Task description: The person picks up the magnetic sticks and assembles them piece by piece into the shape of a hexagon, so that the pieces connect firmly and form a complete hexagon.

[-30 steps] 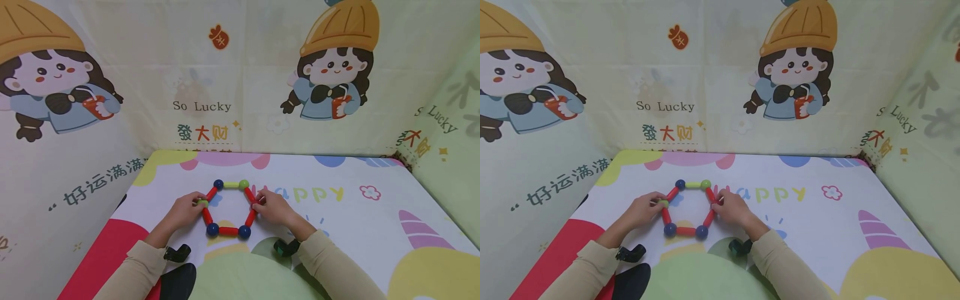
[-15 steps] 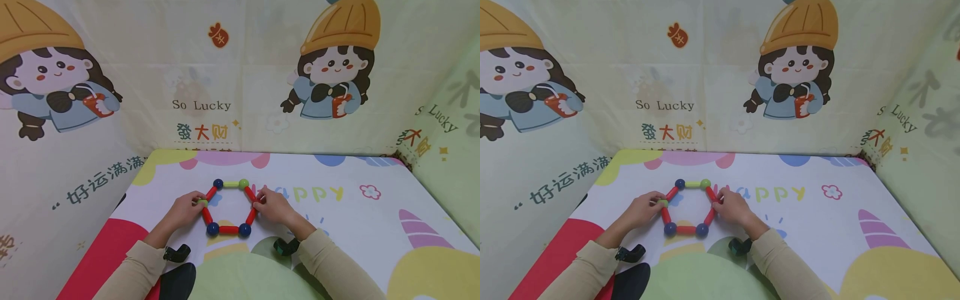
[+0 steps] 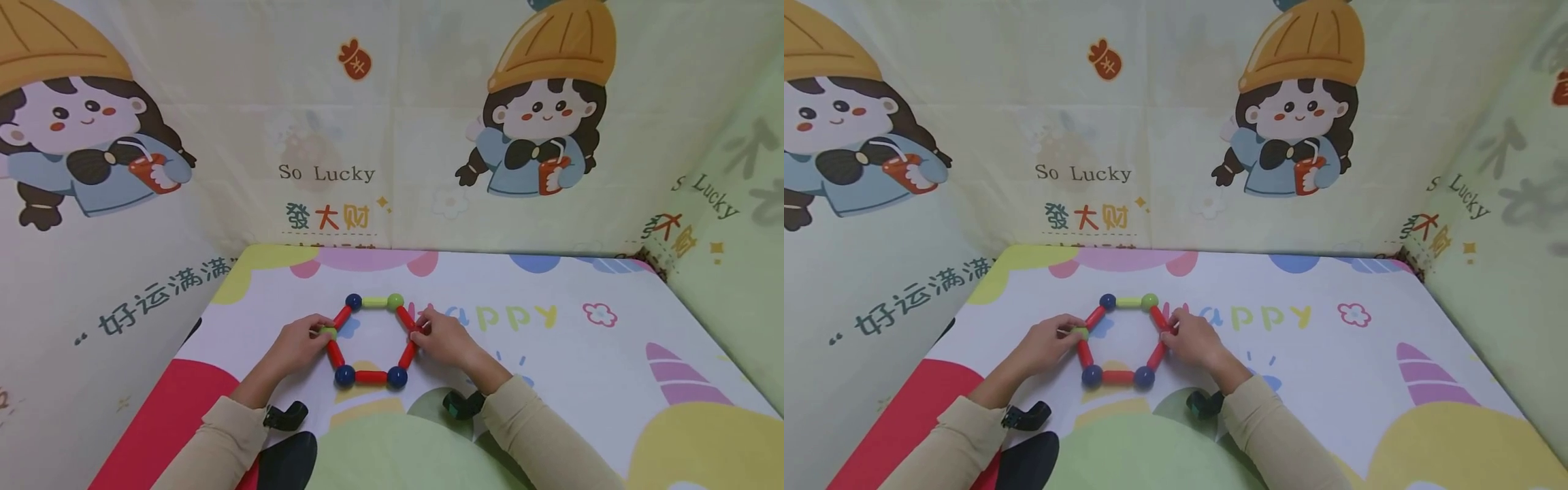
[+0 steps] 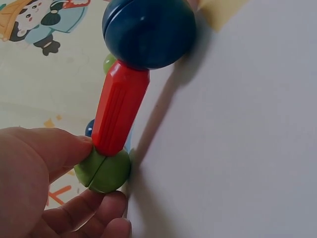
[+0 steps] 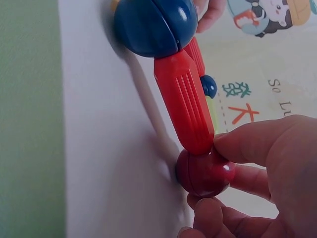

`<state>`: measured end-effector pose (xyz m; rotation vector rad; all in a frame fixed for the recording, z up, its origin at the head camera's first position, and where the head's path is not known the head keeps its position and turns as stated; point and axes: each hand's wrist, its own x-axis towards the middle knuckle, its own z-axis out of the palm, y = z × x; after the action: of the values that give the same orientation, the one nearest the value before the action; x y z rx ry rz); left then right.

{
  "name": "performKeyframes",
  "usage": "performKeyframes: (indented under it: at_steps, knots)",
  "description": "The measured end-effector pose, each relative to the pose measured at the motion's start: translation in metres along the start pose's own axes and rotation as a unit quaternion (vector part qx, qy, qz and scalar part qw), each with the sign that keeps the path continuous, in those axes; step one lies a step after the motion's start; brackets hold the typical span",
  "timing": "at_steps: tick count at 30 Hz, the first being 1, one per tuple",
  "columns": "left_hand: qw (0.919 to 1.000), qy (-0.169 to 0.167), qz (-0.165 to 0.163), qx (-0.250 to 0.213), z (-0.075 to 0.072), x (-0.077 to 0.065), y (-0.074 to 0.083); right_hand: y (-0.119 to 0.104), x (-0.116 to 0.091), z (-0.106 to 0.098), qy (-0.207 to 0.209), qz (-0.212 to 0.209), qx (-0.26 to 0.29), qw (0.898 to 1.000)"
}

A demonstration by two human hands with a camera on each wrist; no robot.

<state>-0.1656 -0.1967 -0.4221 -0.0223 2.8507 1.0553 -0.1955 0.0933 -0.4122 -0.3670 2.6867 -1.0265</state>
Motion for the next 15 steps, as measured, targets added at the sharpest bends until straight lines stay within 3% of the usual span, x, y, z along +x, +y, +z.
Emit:
performKeyframes:
  at_steps: [15]
  knots:
    - [0.9998, 0.004, -0.008, -0.015, 0.0016, -0.0012, -0.0005, -0.0008, -0.0015, 0.0024, -0.002, 0.01, -0.007, 1.0]
